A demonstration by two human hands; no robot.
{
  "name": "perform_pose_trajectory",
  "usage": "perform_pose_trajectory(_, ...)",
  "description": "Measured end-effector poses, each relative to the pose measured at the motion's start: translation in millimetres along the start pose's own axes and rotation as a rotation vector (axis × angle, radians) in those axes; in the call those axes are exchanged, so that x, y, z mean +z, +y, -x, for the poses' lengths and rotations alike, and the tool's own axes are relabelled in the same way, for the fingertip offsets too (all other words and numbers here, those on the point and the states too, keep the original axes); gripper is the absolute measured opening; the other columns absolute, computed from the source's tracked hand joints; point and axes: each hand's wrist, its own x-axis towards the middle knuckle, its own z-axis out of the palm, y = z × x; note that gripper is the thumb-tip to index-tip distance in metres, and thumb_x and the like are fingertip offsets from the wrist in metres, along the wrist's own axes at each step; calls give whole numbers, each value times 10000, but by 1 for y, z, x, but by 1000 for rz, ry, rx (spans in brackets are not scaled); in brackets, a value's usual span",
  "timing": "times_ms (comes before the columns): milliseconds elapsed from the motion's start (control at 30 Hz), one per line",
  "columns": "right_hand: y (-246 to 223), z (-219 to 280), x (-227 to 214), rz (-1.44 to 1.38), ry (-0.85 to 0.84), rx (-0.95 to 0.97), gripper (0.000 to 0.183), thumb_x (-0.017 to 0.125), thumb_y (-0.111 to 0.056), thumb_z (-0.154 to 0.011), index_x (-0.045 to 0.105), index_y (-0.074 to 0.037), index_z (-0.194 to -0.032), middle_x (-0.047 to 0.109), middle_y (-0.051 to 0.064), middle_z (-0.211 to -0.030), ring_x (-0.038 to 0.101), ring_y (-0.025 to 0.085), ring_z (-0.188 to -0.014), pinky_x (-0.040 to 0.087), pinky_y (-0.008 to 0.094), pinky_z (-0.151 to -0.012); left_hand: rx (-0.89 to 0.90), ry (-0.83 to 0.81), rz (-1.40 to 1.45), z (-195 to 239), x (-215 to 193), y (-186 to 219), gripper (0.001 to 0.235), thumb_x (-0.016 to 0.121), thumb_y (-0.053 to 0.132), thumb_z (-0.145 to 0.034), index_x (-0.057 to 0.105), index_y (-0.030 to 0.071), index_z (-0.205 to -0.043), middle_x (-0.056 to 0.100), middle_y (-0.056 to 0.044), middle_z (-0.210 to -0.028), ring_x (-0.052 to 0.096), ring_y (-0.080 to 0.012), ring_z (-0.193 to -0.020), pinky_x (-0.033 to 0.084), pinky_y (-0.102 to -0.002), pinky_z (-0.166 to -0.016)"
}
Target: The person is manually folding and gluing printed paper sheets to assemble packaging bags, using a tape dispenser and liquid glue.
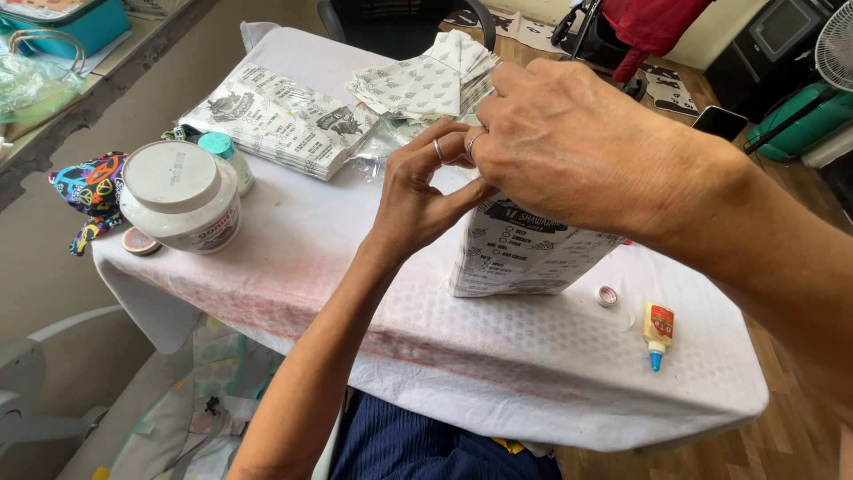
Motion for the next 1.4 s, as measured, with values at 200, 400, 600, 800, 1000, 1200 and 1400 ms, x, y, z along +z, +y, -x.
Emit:
perform_pose_trajectory(200, 10, 1, -3, -127, -19, -18, 147, 612, -142, -919, 687, -228, -827, 643, -49, -830, 584, 225, -918, 548, 361, -749, -74, 67, 143, 5, 6, -6, 192, 811, 70, -908, 714, 74, -1073, 732, -32, -963, 699, -118, -899, 619, -272, -880)
perform_pose_trajectory(400, 31, 4, 9, -650, 48, -186, 200, 552, -7, -880, 636, -173, -953, 581, -2, -827, 542, 211, -801, 475, 374, -719, -153, 40, 324, 10, 5, 4, 147, 820, 45, -881, 729, 46, -997, 759, -58, -984, 727, -126, -939, 622, -257, -915)
perform_pose_trajectory(600, 44, 1, -3, -1127, -324, 194, 295, 636, -132, -924, 621, -285, -1175, 655, -18, -802, 588, 135, -767, 469, 310, -710, -165, 43, 294, 17, 7, 17, 159, 824, 49, -873, 712, 53, -985, 755, -53, -968, 732, -131, -936, 619, -253, -920)
perform_pose_trajectory(800, 40, -8, 68, -1800, -196, -8, 253, 686, -54, -923, 606, -79, -1161, 690, 66, -871, 645, 150, -807, 525, 283, -735, -210, 31, 213, 14, 0, 26, 427, 831, 118, -868, 500, 121, -1138, 730, -75, -1003, 759, -182, -987, 599, -282, -952)
perform_pose_trajectory(1000, 31, -14, 97, -2074, -310, -54, 253, 729, -122, -901, 589, -33, -1092, 652, 70, -905, 599, 133, -806, 475, 258, -700, -111, -6, -372, 17, 4, 44, 408, 789, 170, -947, 476, 135, -1207, 783, -70, -945, 807, -208, -857, 620, -317, -758)
perform_pose_trajectory(1200, 24, -15, 83, -1506, -599, 109, 128, 669, -217, -959, 623, -104, -919, 585, 8, -828, 515, 155, -737, 428, 299, -653, -38, -149, -313, 9, 1, 41, 312, 681, 51, -1025, 589, 97, -1320, 655, -103, -1204, 687, -275, -1031, 561, -389, -899)
perform_pose_trajectory(1400, 65, 42, 131, -1350, -432, 523, 190, 633, -171, -966, 741, -89, -1099, 755, 96, -955, 695, 220, -821, 554, 349, -739, -284, -194, -100, -6, 1, 30, 199, 603, 198, -1010, 649, 60, -1146, 735, -75, -970, 713, -182, -882, 550, -319, -782)
